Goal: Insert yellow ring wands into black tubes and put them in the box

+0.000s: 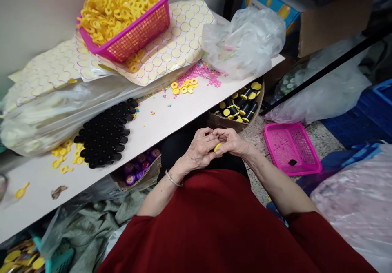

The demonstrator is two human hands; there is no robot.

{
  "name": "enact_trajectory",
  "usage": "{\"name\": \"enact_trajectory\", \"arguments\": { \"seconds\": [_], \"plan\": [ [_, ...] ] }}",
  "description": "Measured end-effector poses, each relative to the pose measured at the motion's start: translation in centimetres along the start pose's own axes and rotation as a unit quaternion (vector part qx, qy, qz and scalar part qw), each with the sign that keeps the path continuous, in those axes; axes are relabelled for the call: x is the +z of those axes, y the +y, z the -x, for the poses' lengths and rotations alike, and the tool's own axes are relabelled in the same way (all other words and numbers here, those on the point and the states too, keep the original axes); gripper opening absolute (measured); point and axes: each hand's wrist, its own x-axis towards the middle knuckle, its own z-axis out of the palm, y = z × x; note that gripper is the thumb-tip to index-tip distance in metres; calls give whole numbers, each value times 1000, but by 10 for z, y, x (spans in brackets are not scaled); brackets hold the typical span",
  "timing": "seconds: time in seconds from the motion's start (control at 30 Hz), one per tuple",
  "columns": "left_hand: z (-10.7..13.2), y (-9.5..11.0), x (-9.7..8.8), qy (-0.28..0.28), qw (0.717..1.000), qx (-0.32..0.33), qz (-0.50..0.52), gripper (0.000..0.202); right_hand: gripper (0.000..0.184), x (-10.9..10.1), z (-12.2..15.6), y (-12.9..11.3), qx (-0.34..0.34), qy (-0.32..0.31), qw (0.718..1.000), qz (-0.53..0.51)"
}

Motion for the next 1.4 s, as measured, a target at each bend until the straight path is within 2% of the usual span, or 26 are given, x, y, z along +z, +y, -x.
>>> {"name": "enact_trajectory", "arguments": {
  "seconds": [0.17, 0.33, 0.5, 0.57, 0.6, 0.67, 0.7, 0.77, 0.8, 0.87, 0.9, 0.97, 1.13, 1.27, 1.4],
  "plan": [
    [-9, -6, 6, -21, 1000, -7, -1, 15, 43, -5, 1, 19, -76, 98, 992, -19],
    [-19, -12, 15, -20, 1000, -7, 6, 13, 50, -17, 0, 15, -38, 41, 998, -38],
    [-28, -10, 24, -15, 1000, -10, -6, 12, 47, -24, -3, 19, -60, 48, 997, -25],
    [-28, -13, 25, 0, 999, -34, -25, 19, 47, -31, -11, 23, -81, 95, 992, -15],
    [-27, -15, 25, 16, 998, -52, -41, 28, 47, -39, -18, 24, -98, 142, 985, -5],
    [-21, -22, 24, 55, 993, -81, -70, 47, 49, -64, -31, 21, -142, 279, 949, 39],
    [-17, -25, 24, 70, 991, -87, -77, 50, 51, -80, -38, 17, -164, 360, 915, 76],
    [-8, -31, 23, 77, 990, -88, -75, 42, 54, -117, -50, 4, -191, 495, 827, 187],
    [-3, -33, 23, 73, 991, -89, -69, 35, 52, -134, -54, -4, -189, 542, 781, 246],
    [6, -36, 24, 59, 991, -106, -59, 25, 49, -165, -62, -22, -164, 600, 705, 341],
    [10, -37, 25, 52, 990, -120, -56, 22, 48, -177, -65, -31, -149, 613, 678, 376],
    [16, -38, 27, 42, 987, -149, -54, 19, 48, -195, -74, -49, -121, 617, 651, 425],
    [21, -37, 31, 38, 980, -189, -56, 20, 38, -223, -97, -77, -72, 581, 658, 474],
    [21, -40, 27, 45, 979, -187, -60, 24, 22, -241, -112, -83, -100, 590, 693, 403],
    [17, -49, 18, 89, 979, -174, -59, 21, 17, -251, -121, -81, -144, 585, 722, 341]
  ]
}}
